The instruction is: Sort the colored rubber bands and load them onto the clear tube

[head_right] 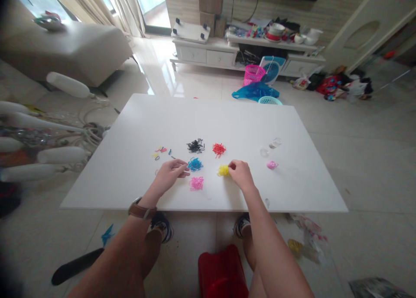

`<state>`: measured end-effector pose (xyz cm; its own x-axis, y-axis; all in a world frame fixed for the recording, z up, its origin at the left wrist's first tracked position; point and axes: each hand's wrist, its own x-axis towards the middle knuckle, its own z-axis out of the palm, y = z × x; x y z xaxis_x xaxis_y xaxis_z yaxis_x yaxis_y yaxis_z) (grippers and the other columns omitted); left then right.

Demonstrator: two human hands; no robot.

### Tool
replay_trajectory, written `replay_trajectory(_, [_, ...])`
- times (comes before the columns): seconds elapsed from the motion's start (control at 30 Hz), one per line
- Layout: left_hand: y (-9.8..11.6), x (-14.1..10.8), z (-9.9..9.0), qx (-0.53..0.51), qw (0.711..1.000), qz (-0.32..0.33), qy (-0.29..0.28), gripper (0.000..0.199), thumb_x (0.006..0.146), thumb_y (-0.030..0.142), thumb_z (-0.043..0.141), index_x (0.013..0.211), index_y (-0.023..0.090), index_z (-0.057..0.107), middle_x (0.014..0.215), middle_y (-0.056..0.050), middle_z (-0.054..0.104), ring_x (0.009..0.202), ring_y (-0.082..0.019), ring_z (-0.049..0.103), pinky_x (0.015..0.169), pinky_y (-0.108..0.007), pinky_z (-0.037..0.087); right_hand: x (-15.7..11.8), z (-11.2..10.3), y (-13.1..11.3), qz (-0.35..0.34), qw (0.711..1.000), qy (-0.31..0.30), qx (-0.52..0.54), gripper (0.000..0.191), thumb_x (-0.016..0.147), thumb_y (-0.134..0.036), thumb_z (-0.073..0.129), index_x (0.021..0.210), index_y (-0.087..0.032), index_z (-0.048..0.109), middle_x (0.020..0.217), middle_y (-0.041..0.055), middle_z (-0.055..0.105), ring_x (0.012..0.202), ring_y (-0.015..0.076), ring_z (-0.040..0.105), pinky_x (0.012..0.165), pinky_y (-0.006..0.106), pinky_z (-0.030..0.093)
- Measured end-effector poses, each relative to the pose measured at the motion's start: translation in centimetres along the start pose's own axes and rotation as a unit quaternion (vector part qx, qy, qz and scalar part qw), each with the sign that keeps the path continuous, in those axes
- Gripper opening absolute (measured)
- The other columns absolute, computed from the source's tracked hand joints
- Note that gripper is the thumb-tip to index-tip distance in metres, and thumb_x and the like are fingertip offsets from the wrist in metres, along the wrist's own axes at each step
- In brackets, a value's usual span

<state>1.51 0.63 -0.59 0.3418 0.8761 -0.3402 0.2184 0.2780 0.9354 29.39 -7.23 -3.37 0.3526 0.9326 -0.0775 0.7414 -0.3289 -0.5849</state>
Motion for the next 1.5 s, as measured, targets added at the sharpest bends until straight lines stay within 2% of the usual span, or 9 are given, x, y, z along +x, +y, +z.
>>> replay_trajectory(0.3, [-1.3,1.0,-3.5,0.173,0.983,-0.015,0.062,0.019,0.079,0.034,0.061,0.082,0.017,0.069,0.084,-0.009,0.076,0.07,-0.02,0.073,0.067,-0.028,0.053,-0.4,-0.3,0.6,0.015,0.998,0.0,-0.055,0.017,0.079,-0.016,0.059,0.083,-0.021,0.076,0.079,0.0053,0.076,0.075,0.0199,0.068,0.071,0.029,0.047])
replay_trajectory(0.53, [-3.0,0.8,-8.8,0.427,0.895,-0.079,0.099,0.023,0.08,0.024,0.052,0.081,0.018,0.073,0.092,-0.015,0.077,0.093,-0.029,0.072,0.082,-0.035,0.051,-1.1,-1.1,-0.8,0.021,0.999,-0.011,-0.034,0.015,0.082,-0.022,0.059,0.083,-0.022,0.074,0.083,0.0045,0.076,0.074,0.0189,0.067,0.071,0.029,0.046])
replay_trajectory(0.63, [-4.2,0.5,-10.4,0.484,0.863,-0.113,0.091,0.024,0.081,0.022,0.051,0.085,0.016,0.074,0.1,-0.019,0.076,0.102,-0.032,0.07,0.087,-0.037,0.05,-1.3,-1.2,-1.1,0.022,0.999,-0.019,-0.033,0.014,0.082,-0.024,0.059,0.083,-0.023,0.074,0.082,0.0037,0.076,0.072,0.0187,0.066,0.069,0.029,0.045])
replay_trajectory(0.7, [-4.9,0.4,-10.9,0.494,0.857,-0.121,0.076,0.027,0.08,0.018,0.051,0.093,0.015,0.074,0.106,-0.019,0.075,0.105,-0.032,0.069,0.089,-0.037,0.051,-1.3,-1.2,-1.2,0.021,0.999,-0.021,-0.034,0.014,0.082,-0.024,0.059,0.083,-0.024,0.074,0.082,0.0034,0.076,0.071,0.0185,0.066,0.068,0.029,0.045])
replay_trajectory(0.83, [-5.6,0.2,-10.9,0.506,0.86,-0.069,0.002,0.044,0.076,0.008,0.05,0.114,0.012,0.071,0.123,-0.018,0.071,0.118,-0.027,0.065,0.104,-0.034,0.047,-1.4,-1.1,-1.4,0.014,0.999,-0.024,-0.04,0.015,0.083,-0.025,0.06,0.083,-0.024,0.074,0.083,0.004,0.076,0.072,0.0186,0.066,0.068,0.029,0.044])
replay_trajectory(1.03, [-6.0,0.3,-9.8,0.57,0.816,-0.051,-0.078,0.046,0.087,0.017,0.051,0.131,0.01,0.062,0.15,-0.019,0.049,0.142,-0.029,0.045,0.119,-0.041,0.033,-1.5,-1.1,-2.3,0.026,0.997,-0.052,-0.057,0.016,0.085,-0.028,0.058,0.086,-0.024,0.074,0.087,0.0029,0.076,0.076,0.018,0.067,0.068,0.028,0.043])
replay_trajectory(1.13, [-6.1,0.6,-9.8,0.579,0.81,-0.044,-0.082,0.048,0.089,0.019,0.05,0.135,0.008,0.059,0.149,-0.02,0.05,0.141,-0.028,0.046,0.119,-0.04,0.032,-1.4,-1.1,-2.7,0.034,0.995,-0.064,-0.061,0.016,0.086,-0.03,0.058,0.087,-0.025,0.073,0.089,0.002,0.076,0.077,0.0177,0.067,0.069,0.027,0.042])
replay_trajectory(1.27, [-6.5,1.2,-9.5,0.554,0.829,-0.005,-0.075,0.048,0.089,0.023,0.051,0.134,0.009,0.06,0.149,-0.02,0.051,0.138,-0.028,0.048,0.118,-0.038,0.035,-1.6,-1.1,-3.2,0.031,0.995,-0.071,-0.059,0.017,0.087,-0.031,0.057,0.087,-0.024,0.073,0.089,0.0027,0.076,0.078,0.0181,0.066,0.069,0.028,0.042])
replay_trajectory(1.5, [-7.2,2.7,-6.0,0.508,0.861,0.029,-0.021,0.057,0.091,0.032,0.051,0.144,0.013,0.049,0.157,-0.015,0.041,0.142,-0.031,0.041,0.116,-0.043,0.035,-1.6,-1.2,-3.4,0.021,0.996,-0.07,-0.055,0.017,0.087,-0.032,0.057,0.087,-0.025,0.073,0.087,0.0026,0.076,0.076,0.0184,0.066,0.068,0.028,0.041])
